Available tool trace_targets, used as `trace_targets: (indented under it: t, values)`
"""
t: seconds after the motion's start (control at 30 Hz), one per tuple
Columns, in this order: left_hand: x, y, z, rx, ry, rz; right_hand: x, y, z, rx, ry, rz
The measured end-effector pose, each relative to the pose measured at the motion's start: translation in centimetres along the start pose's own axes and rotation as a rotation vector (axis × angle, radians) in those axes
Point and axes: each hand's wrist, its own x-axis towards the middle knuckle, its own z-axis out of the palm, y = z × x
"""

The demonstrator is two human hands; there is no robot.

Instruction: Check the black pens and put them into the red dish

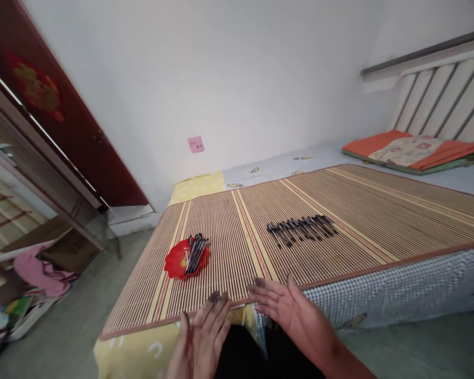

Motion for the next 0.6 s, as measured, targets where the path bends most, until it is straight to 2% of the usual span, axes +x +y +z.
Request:
trace_targets:
  t: [0.07, 0.17, 0.33, 0.6]
  values:
    - [1.4, 0.3, 1.3, -0.131, -0.191, 0.036, 0.3, -0.1, 1.2, 0.100, -0.089, 0.021]
    - [2.2, 0.9, 3.2, -0.182, -0.307, 0.055, -0.6, 0.3, 1.6, 0.146, -0.133, 0.029]
    - [1.2, 1.4, 5.1, -0.170, -0.255, 0.033, -1.7, 0.6, 1.3, 0.141, -0.108, 0.014]
    - [0.5, 1.7, 6.0, -0.175, -0.248, 0.057, -1.8, 0.0, 1.5, 0.135, -0.132, 0.042]
